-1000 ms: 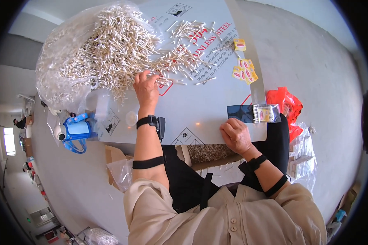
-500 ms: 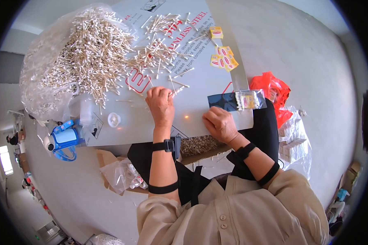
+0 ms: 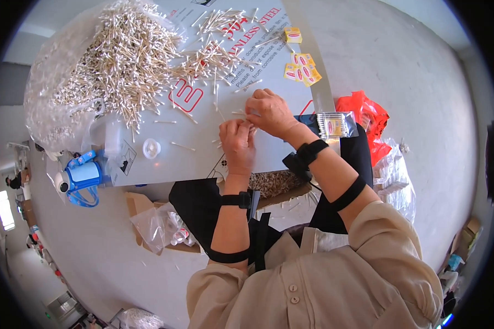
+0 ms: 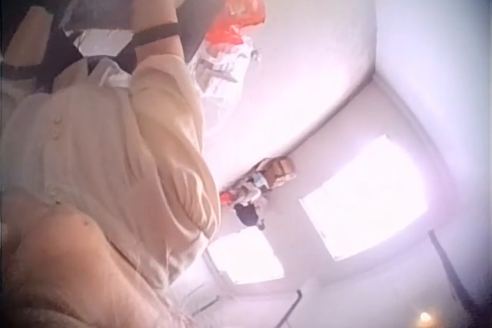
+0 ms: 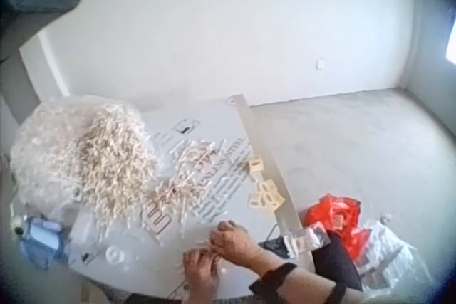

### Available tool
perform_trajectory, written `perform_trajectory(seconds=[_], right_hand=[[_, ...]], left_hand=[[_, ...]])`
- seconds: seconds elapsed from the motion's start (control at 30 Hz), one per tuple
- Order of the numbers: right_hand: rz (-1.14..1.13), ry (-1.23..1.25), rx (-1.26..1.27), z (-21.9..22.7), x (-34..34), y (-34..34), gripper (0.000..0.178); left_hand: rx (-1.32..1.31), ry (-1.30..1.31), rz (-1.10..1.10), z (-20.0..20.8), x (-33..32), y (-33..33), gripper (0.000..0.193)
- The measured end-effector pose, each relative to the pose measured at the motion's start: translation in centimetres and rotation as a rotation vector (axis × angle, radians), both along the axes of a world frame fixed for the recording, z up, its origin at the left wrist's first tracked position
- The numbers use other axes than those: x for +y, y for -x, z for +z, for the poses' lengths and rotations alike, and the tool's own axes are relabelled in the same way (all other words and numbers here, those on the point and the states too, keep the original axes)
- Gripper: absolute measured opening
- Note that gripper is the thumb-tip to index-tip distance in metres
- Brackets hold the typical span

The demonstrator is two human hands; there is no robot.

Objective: Packaging cotton swabs into clear plastic bags and applying labels on a production floor.

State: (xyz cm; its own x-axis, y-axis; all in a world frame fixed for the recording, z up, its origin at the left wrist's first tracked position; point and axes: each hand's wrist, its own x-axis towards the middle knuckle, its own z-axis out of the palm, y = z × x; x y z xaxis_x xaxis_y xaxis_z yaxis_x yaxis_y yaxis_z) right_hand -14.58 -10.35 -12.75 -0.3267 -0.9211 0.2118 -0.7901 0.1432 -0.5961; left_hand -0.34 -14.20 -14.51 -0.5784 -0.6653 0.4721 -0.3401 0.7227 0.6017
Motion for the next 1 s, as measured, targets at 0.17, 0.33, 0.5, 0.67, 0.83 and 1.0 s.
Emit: perform_trajectory(seconds=[0.17,0.33,0.5,0.67,0.83,1.0], right_hand=[[0.139,0.036,-0.06,-0.4,1.4,1.0,0.005],[0.084,0.1,-0.111,-0.7,3.3,0.8,0.012],[0.011,0.095,-0.072,0.5,5.2,-1.4,0.038],[-0.022,0.104,-0.066,-0.4,5.5,-2.1,0.03],[-0.02,0.193,-0.081,-1.0,5.3,-1.9,0.019],[-0.033,0.194,-0.064,-1.1,5.4,-1.8,0.019]], left_hand=[[0.0,-0.008,-0.121,0.8,0.7,-0.2,0.028],[0.081,0.019,0.09,1.0,-1.4,-1.4,0.031],[-0.135,-0.079,0.329,1.0,-4.6,-1.2,0.027],[-0.316,-0.117,0.383,1.5,-7.1,1.3,0.026],[-0.358,-0.166,0.029,1.4,-8.6,1.3,0.015],[-0.378,-0.162,-0.274,2.8,-7.0,-0.1,0.019]])
